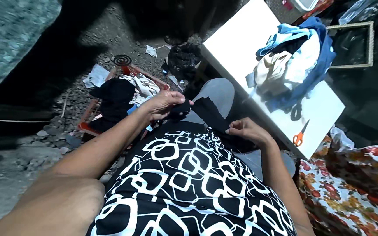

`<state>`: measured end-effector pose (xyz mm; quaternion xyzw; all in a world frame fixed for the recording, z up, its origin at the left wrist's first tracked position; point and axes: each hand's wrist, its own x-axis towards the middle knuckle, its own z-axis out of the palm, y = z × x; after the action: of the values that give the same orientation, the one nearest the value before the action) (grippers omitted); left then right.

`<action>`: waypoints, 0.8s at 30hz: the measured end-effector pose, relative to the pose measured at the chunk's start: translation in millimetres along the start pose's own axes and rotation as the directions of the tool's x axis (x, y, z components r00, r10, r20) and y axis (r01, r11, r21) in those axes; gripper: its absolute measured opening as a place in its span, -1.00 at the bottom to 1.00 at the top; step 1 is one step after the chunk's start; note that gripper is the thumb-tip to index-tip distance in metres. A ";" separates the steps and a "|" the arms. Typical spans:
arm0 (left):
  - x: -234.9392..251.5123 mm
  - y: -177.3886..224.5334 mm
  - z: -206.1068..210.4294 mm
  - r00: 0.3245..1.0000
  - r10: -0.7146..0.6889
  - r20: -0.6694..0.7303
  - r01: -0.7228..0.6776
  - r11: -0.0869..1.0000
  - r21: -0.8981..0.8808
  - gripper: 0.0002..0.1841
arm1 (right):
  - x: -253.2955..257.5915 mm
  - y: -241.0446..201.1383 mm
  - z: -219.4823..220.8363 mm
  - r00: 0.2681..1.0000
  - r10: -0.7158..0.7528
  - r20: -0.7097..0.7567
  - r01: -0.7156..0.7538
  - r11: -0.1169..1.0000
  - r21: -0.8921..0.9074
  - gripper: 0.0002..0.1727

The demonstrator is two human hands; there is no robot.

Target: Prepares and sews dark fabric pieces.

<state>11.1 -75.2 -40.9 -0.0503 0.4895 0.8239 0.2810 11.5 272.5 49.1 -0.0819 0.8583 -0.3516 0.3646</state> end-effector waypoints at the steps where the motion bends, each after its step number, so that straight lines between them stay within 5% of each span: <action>1: 1.8 -3.6 5.4 0.999 -0.008 0.037 0.008 1.000 0.023 -0.81 | 0.3 -4.4 -1.9 1.000 0.012 -0.028 -0.013 0.998 -0.063 -0.80; 7: 7.9 -8.8 10.6 0.999 0.013 0.036 -0.014 1.000 0.028 -0.84 | 41.4 -36.0 -11.4 0.936 -0.185 -0.300 0.087 0.946 -0.313 -0.72; 13: 6.4 -10.2 3.5 0.962 0.207 -0.178 -0.179 0.971 0.161 -0.97 | 93.1 -86.0 19.3 0.985 -0.151 -0.089 0.077 0.829 -0.554 -0.43; 18: 6.8 -5.4 -8.5 0.938 0.263 -0.228 -0.218 0.955 0.202 -0.97 | 105.7 -85.5 30.0 0.974 -0.223 -0.029 0.162 0.784 -0.599 -0.80; 24: 25.7 0.0 -14.7 0.851 0.511 -0.122 -0.439 0.820 0.367 -0.79 | 83.1 -76.7 19.2 0.915 -0.400 -0.049 0.336 0.824 -0.456 -0.83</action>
<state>-13.3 -76.8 -57.6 0.0324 0.6430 0.7650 0.0154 -44.2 172.3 43.4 -0.3010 0.9067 -0.2179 0.1995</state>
